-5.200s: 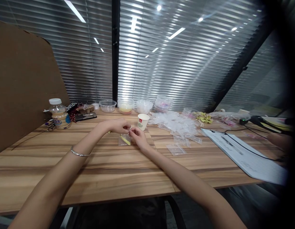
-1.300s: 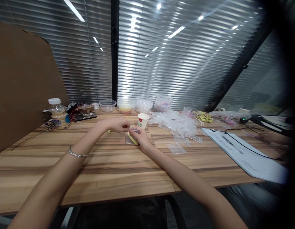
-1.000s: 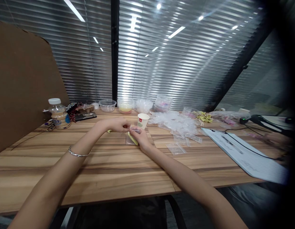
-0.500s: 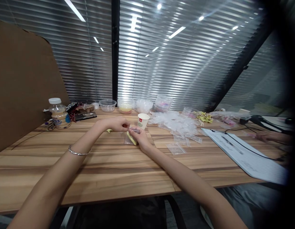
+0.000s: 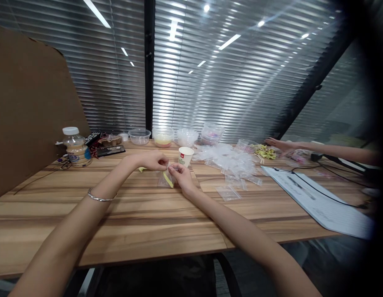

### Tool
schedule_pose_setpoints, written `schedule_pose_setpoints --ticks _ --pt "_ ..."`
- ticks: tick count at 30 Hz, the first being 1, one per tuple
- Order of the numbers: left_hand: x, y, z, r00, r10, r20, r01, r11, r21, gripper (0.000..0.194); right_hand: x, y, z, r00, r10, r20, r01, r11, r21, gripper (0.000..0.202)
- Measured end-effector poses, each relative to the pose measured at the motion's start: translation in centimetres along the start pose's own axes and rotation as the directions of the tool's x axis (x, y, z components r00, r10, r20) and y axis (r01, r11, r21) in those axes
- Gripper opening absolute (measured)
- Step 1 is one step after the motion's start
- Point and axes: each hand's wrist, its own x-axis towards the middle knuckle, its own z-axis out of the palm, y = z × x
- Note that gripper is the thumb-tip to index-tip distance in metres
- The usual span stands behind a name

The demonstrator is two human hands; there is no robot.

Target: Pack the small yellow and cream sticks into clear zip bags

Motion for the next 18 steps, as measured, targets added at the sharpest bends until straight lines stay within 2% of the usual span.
schedule_pose_setpoints --ticks 3,9,18 --pt "0.11 0.22 0.11 1.000 -0.007 0.012 0.007 1.000 -0.017 0.037 0.06 0.16 -0.11 1.000 0.002 0.010 -0.002 1.000 0.000 0.029" --pt "0.31 0.13 0.38 1.000 -0.003 -0.003 0.003 0.999 0.042 0.036 0.10 0.21 -0.17 0.999 0.048 0.016 -0.048 0.999 -0.002 0.029" --pt "0.29 0.07 0.25 0.999 -0.038 0.018 0.038 0.999 0.035 0.033 0.05 0.19 0.19 1.000 0.007 0.031 -0.008 1.000 0.003 0.031"
